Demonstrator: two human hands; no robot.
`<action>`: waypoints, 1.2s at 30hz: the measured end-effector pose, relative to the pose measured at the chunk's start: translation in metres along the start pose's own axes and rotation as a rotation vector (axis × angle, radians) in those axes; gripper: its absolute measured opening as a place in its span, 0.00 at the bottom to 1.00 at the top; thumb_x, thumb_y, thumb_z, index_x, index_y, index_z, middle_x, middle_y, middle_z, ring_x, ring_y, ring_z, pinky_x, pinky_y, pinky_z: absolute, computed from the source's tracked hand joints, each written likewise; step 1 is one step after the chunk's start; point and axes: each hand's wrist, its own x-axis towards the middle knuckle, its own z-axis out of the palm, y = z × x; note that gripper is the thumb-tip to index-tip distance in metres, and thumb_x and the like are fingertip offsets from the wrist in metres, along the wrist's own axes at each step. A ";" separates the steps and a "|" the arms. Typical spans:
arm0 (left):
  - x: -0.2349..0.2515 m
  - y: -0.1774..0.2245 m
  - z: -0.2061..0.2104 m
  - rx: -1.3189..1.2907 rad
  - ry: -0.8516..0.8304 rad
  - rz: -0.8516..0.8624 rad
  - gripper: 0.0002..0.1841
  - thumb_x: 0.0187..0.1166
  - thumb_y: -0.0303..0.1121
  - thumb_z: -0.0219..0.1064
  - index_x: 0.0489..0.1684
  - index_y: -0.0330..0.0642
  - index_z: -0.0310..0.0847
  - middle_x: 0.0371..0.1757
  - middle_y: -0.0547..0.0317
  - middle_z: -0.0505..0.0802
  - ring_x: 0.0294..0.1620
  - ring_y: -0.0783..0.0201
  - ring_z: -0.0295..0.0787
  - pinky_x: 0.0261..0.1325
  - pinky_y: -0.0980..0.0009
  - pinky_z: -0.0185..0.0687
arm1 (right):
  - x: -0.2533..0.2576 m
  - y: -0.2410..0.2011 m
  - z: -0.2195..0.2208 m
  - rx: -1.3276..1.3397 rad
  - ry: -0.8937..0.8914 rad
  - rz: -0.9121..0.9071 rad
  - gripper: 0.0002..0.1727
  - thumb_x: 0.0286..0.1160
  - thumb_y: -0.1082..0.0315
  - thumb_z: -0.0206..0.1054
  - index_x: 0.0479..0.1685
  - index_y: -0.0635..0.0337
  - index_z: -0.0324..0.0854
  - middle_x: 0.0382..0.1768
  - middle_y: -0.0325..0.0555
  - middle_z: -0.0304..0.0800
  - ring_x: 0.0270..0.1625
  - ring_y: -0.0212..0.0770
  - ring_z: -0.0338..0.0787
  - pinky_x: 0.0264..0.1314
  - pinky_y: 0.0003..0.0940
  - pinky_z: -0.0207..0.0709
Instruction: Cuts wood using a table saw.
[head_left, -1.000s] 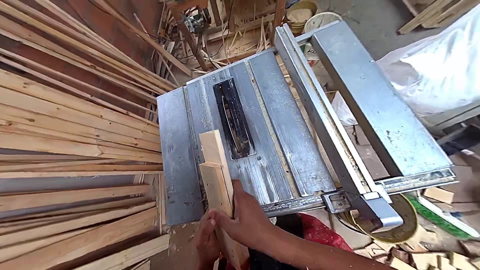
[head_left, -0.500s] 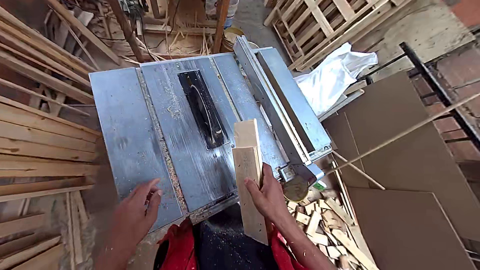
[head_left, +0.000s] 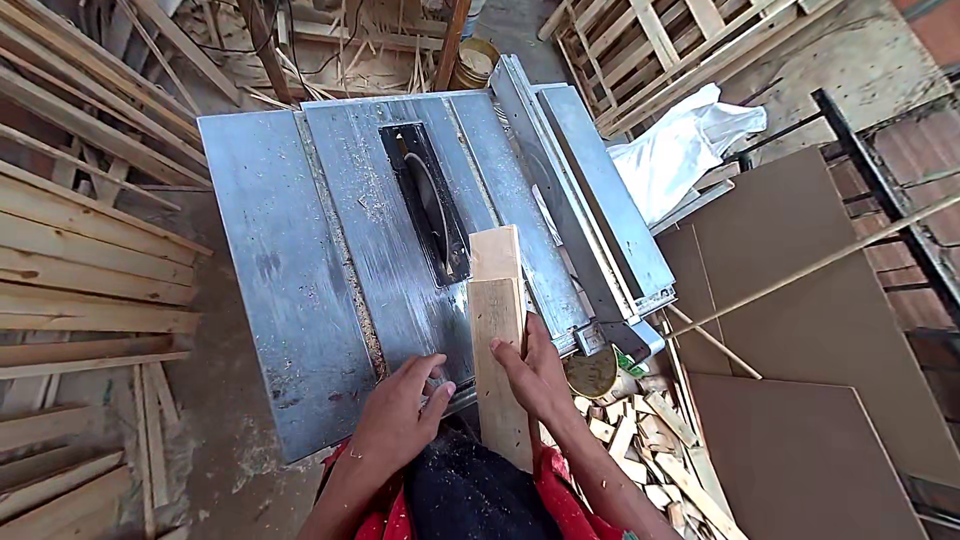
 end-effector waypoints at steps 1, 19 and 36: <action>-0.005 -0.003 -0.006 0.063 0.042 -0.001 0.24 0.86 0.57 0.55 0.70 0.56 0.85 0.54 0.68 0.94 0.49 0.73 0.93 0.54 0.66 0.91 | 0.002 -0.007 0.000 -0.117 0.024 0.001 0.30 0.70 0.50 0.69 0.71 0.52 0.73 0.34 0.40 0.91 0.37 0.40 0.93 0.40 0.48 0.88; -0.023 -0.061 -0.034 0.373 0.543 0.299 0.15 0.80 0.47 0.62 0.51 0.59 0.94 0.39 0.67 0.92 0.28 0.67 0.87 0.26 0.64 0.81 | -0.007 -0.033 0.052 -0.624 -0.006 0.058 0.31 0.76 0.47 0.66 0.73 0.55 0.70 0.29 0.44 0.89 0.33 0.50 0.92 0.35 0.51 0.84; -0.023 -0.063 -0.034 0.310 0.550 0.314 0.14 0.80 0.46 0.63 0.50 0.58 0.94 0.40 0.69 0.93 0.31 0.69 0.88 0.29 0.66 0.84 | -0.013 -0.030 0.052 -0.624 0.007 0.076 0.34 0.73 0.49 0.68 0.76 0.58 0.72 0.31 0.46 0.91 0.34 0.50 0.93 0.38 0.53 0.86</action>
